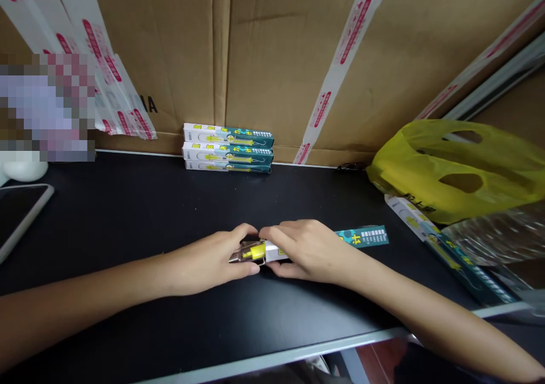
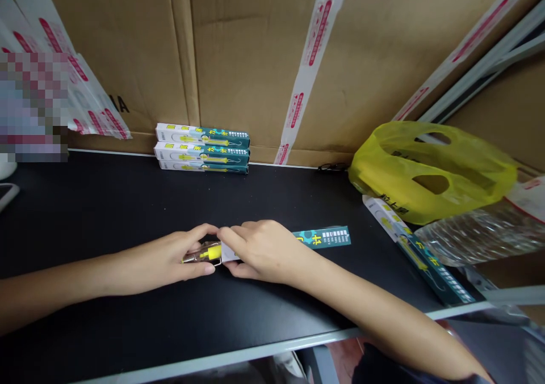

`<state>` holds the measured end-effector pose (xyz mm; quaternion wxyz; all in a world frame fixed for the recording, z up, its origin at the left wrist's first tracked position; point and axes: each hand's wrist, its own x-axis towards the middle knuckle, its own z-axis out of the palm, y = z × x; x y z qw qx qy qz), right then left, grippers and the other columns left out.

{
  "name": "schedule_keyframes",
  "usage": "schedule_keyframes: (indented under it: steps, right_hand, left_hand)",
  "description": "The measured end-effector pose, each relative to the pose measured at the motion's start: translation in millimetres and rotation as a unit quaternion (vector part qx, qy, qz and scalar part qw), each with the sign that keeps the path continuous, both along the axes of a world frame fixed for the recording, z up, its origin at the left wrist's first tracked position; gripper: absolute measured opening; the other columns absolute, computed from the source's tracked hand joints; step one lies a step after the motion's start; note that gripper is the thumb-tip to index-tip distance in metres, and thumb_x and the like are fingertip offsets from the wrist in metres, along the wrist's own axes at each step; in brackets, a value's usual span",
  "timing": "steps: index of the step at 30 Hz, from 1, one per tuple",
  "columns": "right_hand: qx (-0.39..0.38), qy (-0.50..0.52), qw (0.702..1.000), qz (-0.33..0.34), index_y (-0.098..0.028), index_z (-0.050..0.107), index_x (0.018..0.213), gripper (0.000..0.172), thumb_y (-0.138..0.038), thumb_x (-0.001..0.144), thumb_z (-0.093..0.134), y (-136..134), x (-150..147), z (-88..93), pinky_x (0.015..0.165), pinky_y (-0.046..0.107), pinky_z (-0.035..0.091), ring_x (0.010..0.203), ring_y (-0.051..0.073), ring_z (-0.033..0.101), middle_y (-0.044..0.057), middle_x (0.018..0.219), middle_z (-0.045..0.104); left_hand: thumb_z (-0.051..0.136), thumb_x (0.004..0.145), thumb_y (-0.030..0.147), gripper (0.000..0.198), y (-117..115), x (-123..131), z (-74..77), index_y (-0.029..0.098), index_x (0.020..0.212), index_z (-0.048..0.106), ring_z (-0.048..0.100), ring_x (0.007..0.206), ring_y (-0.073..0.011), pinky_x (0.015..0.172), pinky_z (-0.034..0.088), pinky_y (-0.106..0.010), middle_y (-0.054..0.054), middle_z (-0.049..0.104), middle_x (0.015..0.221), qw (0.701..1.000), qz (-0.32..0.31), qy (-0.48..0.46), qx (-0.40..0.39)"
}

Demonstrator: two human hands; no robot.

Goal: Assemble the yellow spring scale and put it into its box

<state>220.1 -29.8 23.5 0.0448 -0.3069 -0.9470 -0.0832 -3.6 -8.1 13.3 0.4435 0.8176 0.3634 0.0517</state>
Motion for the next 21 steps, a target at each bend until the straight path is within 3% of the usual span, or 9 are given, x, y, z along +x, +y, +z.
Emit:
schedule_keyframes:
  steps: [3,6,11,14,16,18,21]
  right_hand:
    - [0.06,-0.003,0.997,0.052,-0.012,0.055,0.104,0.024,-0.033,0.092,0.052,-2,-2,-2.6,0.055,0.031,0.033,0.062,0.017,0.056,0.003,0.077,0.064]
    - [0.102,-0.003,0.991,0.086,-0.014,0.055,0.106,0.024,-0.034,0.096,0.047,-5,-7,-6.6,0.054,0.032,0.03,0.061,0.016,0.054,0.003,0.079,0.064]
    - [0.129,0.016,0.987,0.091,-0.021,0.057,0.106,0.021,-0.035,0.099,0.043,-8,-14,-8.4,0.052,0.031,0.027,0.059,0.014,0.05,0.001,0.076,0.061]
    - [0.145,0.008,0.987,0.063,-0.022,0.059,0.105,0.019,-0.031,0.1,0.043,-1,-6,-2.5,0.052,0.031,0.027,0.058,0.014,0.049,0.001,0.074,0.06]
    - [0.148,-0.009,0.988,0.038,-0.02,0.06,0.104,0.023,-0.033,0.1,0.042,8,5,3.5,0.053,0.03,0.029,0.059,0.015,0.05,0.002,0.073,0.059]
    - [0.145,-0.013,0.989,0.004,-0.019,0.06,0.104,0.027,-0.037,0.1,0.04,18,19,9.2,0.054,0.029,0.03,0.062,0.015,0.052,0.004,0.076,0.06]
    - [0.14,0.007,0.989,-0.049,-0.017,0.059,0.109,0.03,-0.038,0.1,0.039,33,39,14.7,0.055,0.027,0.031,0.065,0.015,0.055,0.004,0.079,0.062]
  left_hand:
    - [0.054,0.088,0.047,0.044,1,0,3.9,0.024,0.124,0.043,0.052,0.058,-0.013,0.051,0.041,-0.023,0.005,0.055,0.071,0.993,-0.019,-0.006,-0.114]
    - [0.057,0.086,0.046,0.048,-1,2,4.9,0.024,0.124,0.039,0.04,0.044,-0.0079,0.037,0.033,-0.018,0.008,0.048,0.066,0.975,-0.018,-0.004,-0.222]
    - [0.067,0.079,0.036,0.064,-5,6,1.5,0.023,0.132,0.033,0.042,0.044,-0.0067,0.036,0.038,-0.017,0.01,0.046,0.066,0.961,-0.01,-0.061,-0.269]
    - [0.065,0.082,0.038,0.071,5,2,1.7,0.023,0.14,0.026,0.054,0.05,-0.0089,0.045,0.048,-0.022,0.004,0.059,0.079,0.964,0.0,-0.093,-0.25]
    - [0.06,0.084,0.047,0.065,18,-4,5.8,0.022,0.138,0.032,0.06,0.053,-0.0109,0.048,0.048,-0.023,0.0,0.065,0.082,0.979,0.003,-0.087,-0.183]
    - [0.058,0.086,0.05,0.053,34,-11,13.1,0.02,0.127,0.045,0.062,0.056,-0.0121,0.051,0.047,-0.022,0.0,0.066,0.074,0.989,0.014,-0.084,-0.123]
    - [0.056,0.087,0.05,0.038,53,-21,24.2,0.018,0.107,0.051,0.06,0.05,-0.0125,0.049,0.047,-0.023,0.004,0.06,0.058,0.982,0.064,-0.108,-0.144]
